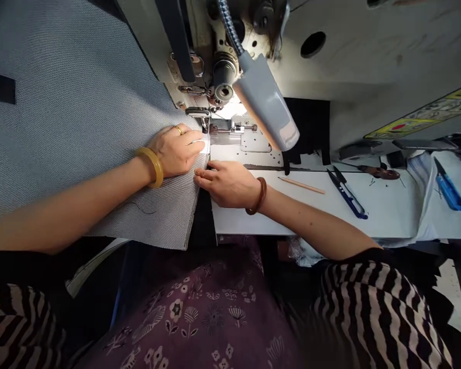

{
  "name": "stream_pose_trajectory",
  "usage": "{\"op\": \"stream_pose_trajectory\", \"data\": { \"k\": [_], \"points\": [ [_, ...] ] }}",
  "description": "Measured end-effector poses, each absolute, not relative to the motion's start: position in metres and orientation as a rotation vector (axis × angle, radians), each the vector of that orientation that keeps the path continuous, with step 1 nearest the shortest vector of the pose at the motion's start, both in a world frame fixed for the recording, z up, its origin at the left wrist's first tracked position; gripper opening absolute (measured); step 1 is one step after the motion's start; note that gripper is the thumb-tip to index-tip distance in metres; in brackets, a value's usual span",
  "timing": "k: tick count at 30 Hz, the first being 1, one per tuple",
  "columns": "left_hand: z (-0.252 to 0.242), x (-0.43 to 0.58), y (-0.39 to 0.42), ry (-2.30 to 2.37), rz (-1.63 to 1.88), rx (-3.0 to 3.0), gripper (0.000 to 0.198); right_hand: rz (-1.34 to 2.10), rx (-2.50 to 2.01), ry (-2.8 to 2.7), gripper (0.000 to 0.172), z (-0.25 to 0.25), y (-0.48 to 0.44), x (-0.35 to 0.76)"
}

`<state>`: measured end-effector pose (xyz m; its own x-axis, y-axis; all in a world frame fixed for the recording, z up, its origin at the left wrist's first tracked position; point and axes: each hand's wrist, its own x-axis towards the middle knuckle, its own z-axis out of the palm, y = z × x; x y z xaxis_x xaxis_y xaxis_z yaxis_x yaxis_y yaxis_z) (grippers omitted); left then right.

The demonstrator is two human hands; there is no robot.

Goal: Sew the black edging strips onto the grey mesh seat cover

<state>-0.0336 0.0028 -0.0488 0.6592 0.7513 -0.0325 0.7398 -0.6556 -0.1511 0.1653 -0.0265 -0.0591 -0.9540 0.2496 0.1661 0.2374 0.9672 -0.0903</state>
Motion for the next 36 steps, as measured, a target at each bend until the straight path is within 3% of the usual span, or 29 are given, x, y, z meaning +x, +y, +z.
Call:
{"op": "stream_pose_trajectory", "data": {
  "k": [4,9,17,24,36],
  "points": [
    [-0.041,-0.032,-0.006,-1.191,0.11,-2.714,0.03,0.257,-0.374,-2.994,0.031,-0.051,-0.026,0.165],
    [-0.033,-0.029,-0.014,-1.378,0.223,-2.732,0.029,0.074,-0.419,-2.964,0.035,-0.065,-0.035,0.157],
    [-0.05,-0.031,-0.022,-1.46,-0.155,-2.693,0.028,0.095,-0.55,-2.876,0.034,-0.074,-0.038,0.155],
    [-0.051,-0.03,-0.013,-1.322,-0.179,-2.705,0.027,0.152,-0.595,-2.818,0.027,-0.073,-0.039,0.157],
    [-0.06,-0.029,0.004,-1.322,-0.148,-2.643,0.029,-0.142,-0.67,-2.82,0.028,-0.074,-0.029,0.156]
  ]
}}
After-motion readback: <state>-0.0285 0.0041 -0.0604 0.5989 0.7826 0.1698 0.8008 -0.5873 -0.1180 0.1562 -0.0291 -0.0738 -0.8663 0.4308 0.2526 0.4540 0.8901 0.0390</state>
